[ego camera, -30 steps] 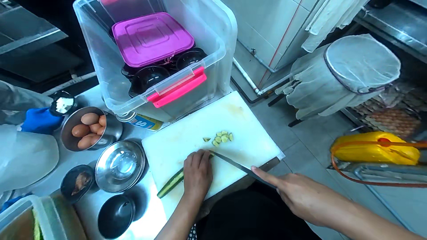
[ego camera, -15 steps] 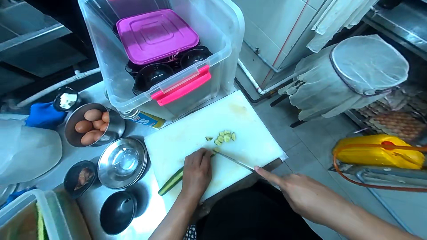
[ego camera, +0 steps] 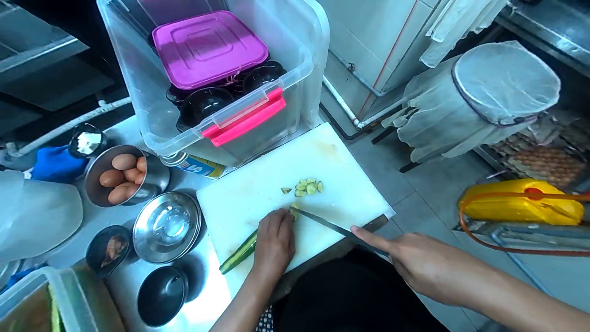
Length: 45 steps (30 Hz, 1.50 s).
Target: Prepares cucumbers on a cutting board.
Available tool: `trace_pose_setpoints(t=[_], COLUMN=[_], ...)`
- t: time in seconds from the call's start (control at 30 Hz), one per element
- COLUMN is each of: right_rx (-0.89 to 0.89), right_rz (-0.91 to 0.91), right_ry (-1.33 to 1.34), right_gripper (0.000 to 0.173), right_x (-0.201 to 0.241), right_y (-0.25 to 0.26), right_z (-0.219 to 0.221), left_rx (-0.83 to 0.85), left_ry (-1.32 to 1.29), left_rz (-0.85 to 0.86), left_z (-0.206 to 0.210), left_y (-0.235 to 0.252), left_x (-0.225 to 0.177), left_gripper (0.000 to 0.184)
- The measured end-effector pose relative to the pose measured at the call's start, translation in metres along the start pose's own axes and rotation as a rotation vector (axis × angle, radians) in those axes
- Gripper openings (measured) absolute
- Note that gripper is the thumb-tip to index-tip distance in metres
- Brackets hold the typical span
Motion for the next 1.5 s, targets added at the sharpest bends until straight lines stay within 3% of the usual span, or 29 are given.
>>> trace_pose_setpoints(t=[0.17,0.43,0.77,0.93,1.5], right_rx=[-0.018,-0.003,0.055,-0.020,-0.084], right_rz=[0.000,0.011,0.009,0.044,0.061], right_ry=[-0.039,-0.045,-0.034,-0.083,-0.069], right_gripper=[0.082,0.083,0.084,0.093,0.093], right_x=[0.001,0.005,0.017,0.014,-0.006], right_y=[-0.003,-0.006,0.008,0.014,0.007], right_z=[-0.005,-0.006,-0.017,0.003,0.030], left_rx=[0.029,-0.010,-0.027,-0.024,-0.019], left_ry=[-0.037,-0.080,-0.095,-0.091,-0.062], left_rz=[0.186,0.093,0.100,0.085,0.035], left_z=[-0.005,0.000,0.001,0.002,-0.006], left_y=[0.007,0.005,0.003,0.000,-0.007], left_x=[0.015,0.011,0.009,0.009,0.016], left_gripper=[0.019,0.019,0.018,0.019,0.019])
Point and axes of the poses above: each hand's wrist, its own y-axis towards the middle knuckle, its own z-axis out of the palm, x = y × z, the point moved 3 cm from there along y, towards the middle knuckle, and after that the axes turned 10 degrees about x, right-handed, at the moved point
